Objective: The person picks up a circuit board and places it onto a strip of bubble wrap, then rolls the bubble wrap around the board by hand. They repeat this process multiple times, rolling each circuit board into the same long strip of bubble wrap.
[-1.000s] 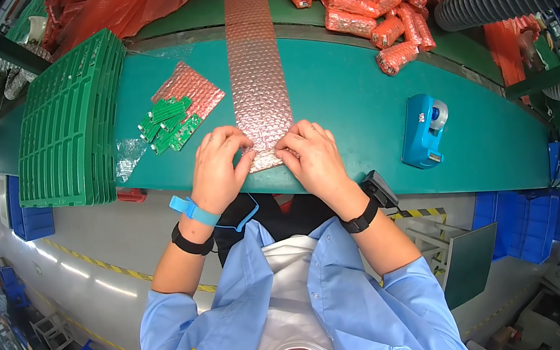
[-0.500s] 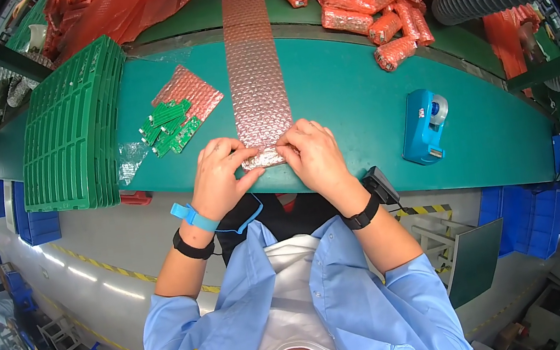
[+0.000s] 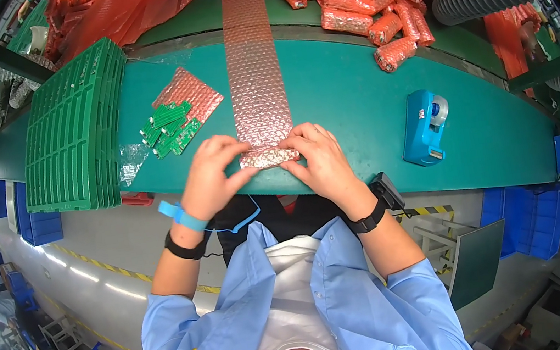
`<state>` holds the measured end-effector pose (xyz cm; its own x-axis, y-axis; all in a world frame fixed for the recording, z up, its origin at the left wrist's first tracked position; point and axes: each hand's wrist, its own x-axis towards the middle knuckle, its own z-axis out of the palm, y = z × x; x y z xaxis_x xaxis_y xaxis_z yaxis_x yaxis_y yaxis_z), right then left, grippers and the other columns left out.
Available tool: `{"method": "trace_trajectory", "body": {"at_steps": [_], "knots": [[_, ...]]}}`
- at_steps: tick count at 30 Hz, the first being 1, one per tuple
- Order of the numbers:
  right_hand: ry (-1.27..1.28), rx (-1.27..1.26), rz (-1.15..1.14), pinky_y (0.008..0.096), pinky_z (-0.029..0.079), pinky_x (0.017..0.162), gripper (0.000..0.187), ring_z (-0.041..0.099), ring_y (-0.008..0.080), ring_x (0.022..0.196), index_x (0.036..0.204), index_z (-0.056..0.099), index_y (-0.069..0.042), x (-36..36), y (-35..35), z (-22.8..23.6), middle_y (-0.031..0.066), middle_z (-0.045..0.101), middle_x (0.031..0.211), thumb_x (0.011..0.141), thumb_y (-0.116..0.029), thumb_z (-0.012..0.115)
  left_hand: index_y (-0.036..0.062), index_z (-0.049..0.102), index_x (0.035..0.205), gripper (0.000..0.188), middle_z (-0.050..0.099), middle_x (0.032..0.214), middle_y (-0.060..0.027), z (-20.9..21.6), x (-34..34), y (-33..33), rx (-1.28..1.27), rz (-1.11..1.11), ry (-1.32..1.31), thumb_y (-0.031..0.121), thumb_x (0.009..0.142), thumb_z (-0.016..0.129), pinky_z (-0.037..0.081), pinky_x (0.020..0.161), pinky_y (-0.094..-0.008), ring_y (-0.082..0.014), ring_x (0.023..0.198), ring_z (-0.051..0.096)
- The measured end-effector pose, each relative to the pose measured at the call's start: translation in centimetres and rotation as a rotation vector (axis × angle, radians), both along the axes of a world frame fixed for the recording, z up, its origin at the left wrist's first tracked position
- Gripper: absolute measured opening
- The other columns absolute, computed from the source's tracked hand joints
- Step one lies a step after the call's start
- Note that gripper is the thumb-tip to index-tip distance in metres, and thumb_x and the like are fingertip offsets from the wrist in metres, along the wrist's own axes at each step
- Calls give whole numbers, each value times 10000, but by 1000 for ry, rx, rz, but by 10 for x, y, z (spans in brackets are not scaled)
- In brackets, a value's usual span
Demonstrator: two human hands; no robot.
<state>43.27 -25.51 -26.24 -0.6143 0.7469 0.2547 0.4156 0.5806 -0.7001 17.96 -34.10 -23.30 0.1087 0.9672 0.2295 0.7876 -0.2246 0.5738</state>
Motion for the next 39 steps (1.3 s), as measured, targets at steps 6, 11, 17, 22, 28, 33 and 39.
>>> {"method": "trace_trajectory", "body": {"at_steps": [6, 11, 17, 22, 28, 33, 39], "knots": [[-3, -8, -10, 455, 555, 991, 363, 688, 335, 1134, 1158, 796, -53, 7, -3, 19, 97, 712, 1175, 819, -90, 918, 33, 780, 1266, 383, 735, 1248, -151, 35, -83, 9, 72, 299, 140, 122, 904, 867, 548, 1043, -495, -393, 1183, 686], [-22, 6, -42, 451, 552, 980, 358, 686, 331, 1126, 1149, 799, -58, 12, -18, 36, 92, 713, 1170, 815, -99, 922, 35, 786, 1260, 378, 738, 1243, -153, 43, -115, 17, 58, 394, 341, 113, 899, 869, 558, 1051, -486, -392, 1187, 687], [-16, 19, -41, 452, 551, 984, 353, 686, 330, 1125, 1144, 803, -60, 13, -12, 38, 89, 716, 1173, 815, -104, 923, 54, 810, 1207, 369, 745, 1188, -121, 45, -118, 31, -32, 407, 349, 129, 859, 904, 576, 991, -490, -373, 1143, 700], [-16, 13, -45, 454, 549, 990, 352, 686, 330, 1127, 1145, 805, -61, 15, -9, 37, 87, 716, 1175, 817, -107, 924, 53, 819, 1162, 337, 746, 1146, -123, 42, -121, 39, -9, 391, 245, 145, 851, 911, 578, 985, -489, -368, 1127, 700], [0, 1, -42, 457, 548, 996, 354, 684, 329, 1130, 1147, 805, -62, 26, -1, 35, 86, 715, 1172, 818, -118, 925, 49, 816, 1140, 312, 756, 1109, -137, 32, -109, 45, -81, 417, 235, 113, 845, 890, 580, 974, -492, -374, 1080, 709], [-15, -9, -40, 458, 548, 992, 354, 682, 328, 1128, 1146, 805, -63, 41, 12, 27, 87, 713, 1168, 818, -124, 925, 27, 795, 1162, 335, 767, 1129, -149, 29, -87, 51, 20, 383, 320, 77, 844, 887, 592, 958, -442, -354, 1076, 723], [-3, 15, -37, 459, 551, 985, 358, 682, 327, 1126, 1151, 805, -65, 47, 21, 19, 87, 711, 1163, 819, -127, 923, 44, 791, 1134, 323, 770, 1162, -132, 55, -5, 33, 24, 102, 149, 83, 832, 896, 593, 959, -435, -352, 1090, 720]]}}
